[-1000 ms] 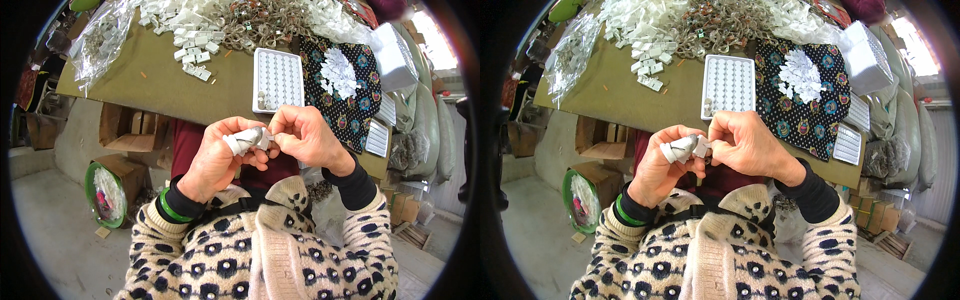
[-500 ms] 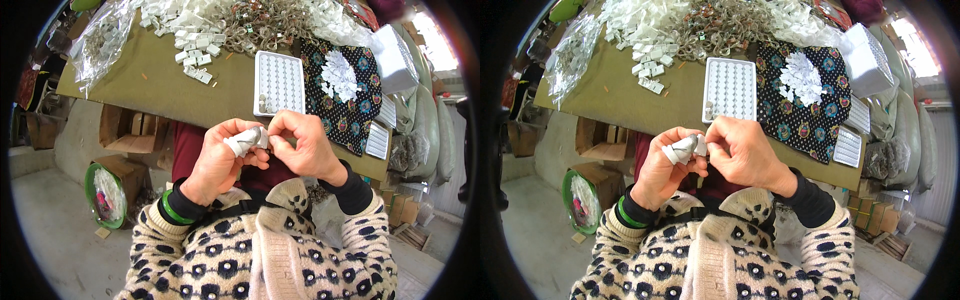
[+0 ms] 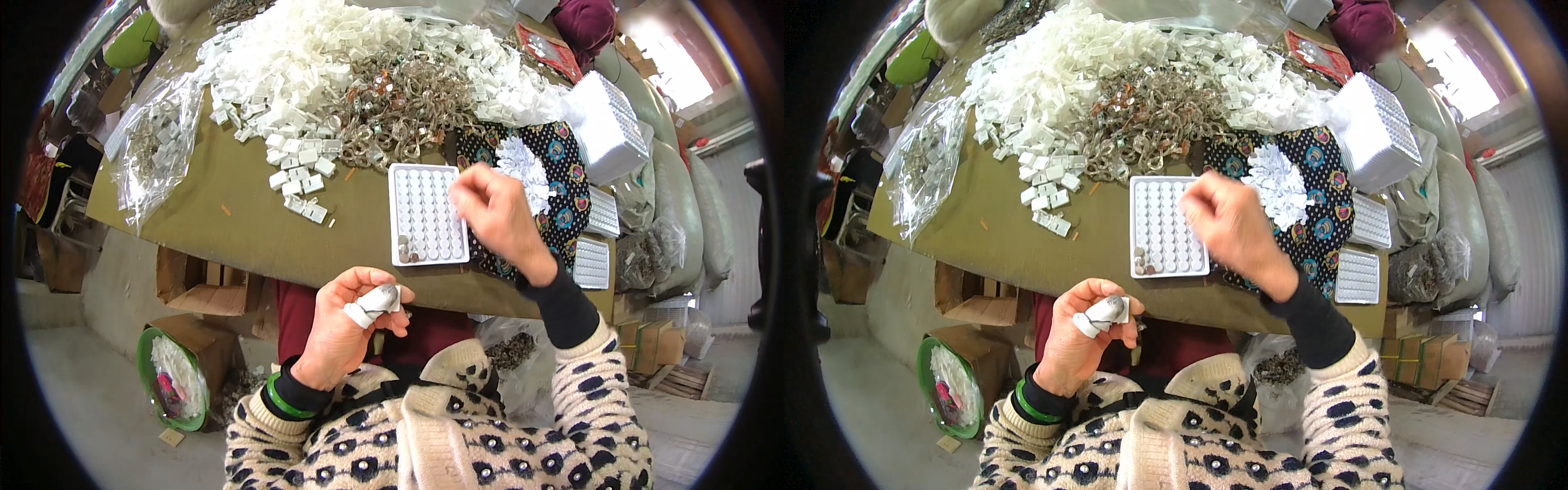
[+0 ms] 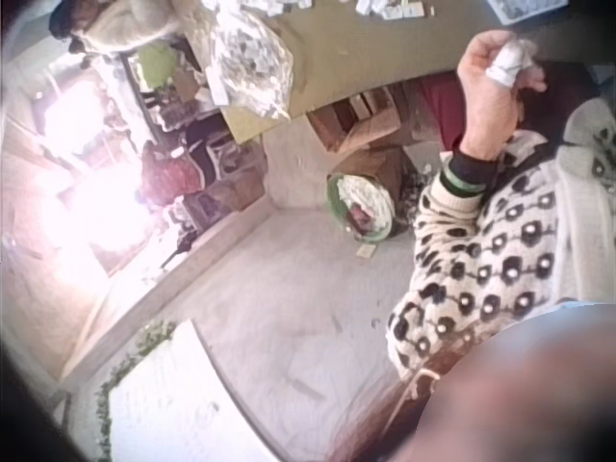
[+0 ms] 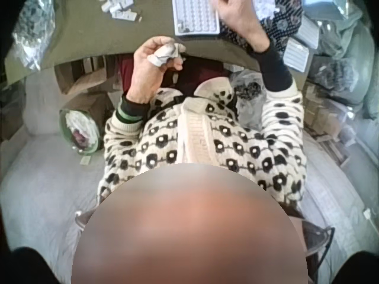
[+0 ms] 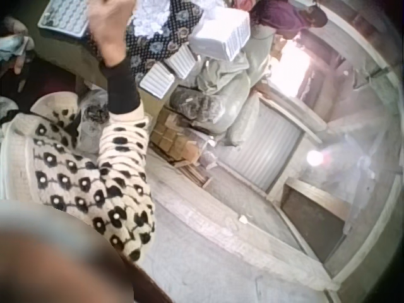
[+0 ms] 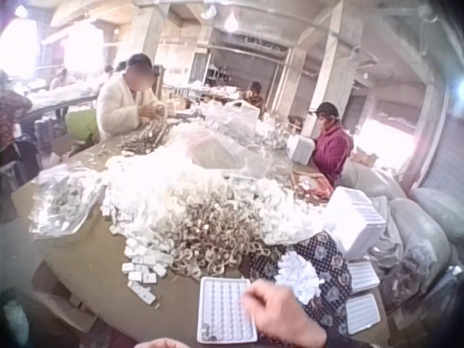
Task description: The person repeatedly picks small white plastic housings and metal clips from a table, inserts the clips into the housings, and places the assembled units into a white tray. The person handles items one at a time and continues the cycle throughout the clip.
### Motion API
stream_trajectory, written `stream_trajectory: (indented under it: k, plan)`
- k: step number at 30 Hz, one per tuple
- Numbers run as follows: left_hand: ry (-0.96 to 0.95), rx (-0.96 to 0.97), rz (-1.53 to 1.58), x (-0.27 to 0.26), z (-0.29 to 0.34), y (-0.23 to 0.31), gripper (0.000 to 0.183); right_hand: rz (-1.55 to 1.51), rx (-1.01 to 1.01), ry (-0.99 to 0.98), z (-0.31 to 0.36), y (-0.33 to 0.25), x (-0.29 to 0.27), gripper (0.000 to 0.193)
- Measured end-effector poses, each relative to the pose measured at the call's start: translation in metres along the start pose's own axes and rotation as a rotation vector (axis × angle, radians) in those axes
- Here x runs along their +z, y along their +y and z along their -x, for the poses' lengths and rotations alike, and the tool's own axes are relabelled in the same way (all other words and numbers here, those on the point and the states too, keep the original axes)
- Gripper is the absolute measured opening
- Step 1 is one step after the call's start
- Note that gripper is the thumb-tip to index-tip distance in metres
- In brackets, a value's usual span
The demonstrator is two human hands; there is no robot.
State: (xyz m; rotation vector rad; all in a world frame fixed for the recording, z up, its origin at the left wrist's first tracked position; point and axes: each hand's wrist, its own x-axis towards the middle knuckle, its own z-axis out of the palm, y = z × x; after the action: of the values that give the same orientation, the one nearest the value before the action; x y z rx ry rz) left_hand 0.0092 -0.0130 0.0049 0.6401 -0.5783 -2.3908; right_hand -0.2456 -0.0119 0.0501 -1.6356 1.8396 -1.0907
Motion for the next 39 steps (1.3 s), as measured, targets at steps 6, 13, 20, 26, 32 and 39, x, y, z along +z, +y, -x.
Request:
stream_trajectory:
  k: [6, 13, 20, 26, 32, 39]
  plan:
    - [-0.047, 0.017, -0.017, -0.005, -0.005, 0.002, 0.020, 0.612, -0.164, 0.317, -0.082, 0.082, -0.022, 0.010]
    - [-0.200, -0.009, 0.218, -0.011, -0.012, 0.001, 0.023, 0.772, 0.000, 0.116, -0.104, 0.107, -0.020, 0.016]
    - [-0.207, -0.041, 0.053, -0.011, -0.012, 0.005, 0.037, 0.742, -0.101, 0.184, -0.099, 0.110, -0.024, 0.013]
    - [-0.188, -0.027, 0.097, -0.001, -0.002, 0.007, 0.035, 0.599, -0.054, 0.264, -0.099, 0.108, -0.032, 0.016]
    - [-0.161, 0.055, 0.089, -0.002, -0.003, 0.006, 0.022, -0.225, 0.338, 0.229, -0.082, 0.086, -0.061, 0.023]
    - [-0.130, 0.047, 0.055, -0.002, -0.002, 0.011, 0.020, -0.535, 0.268, 0.364, -0.070, 0.068, -0.070, 0.016]
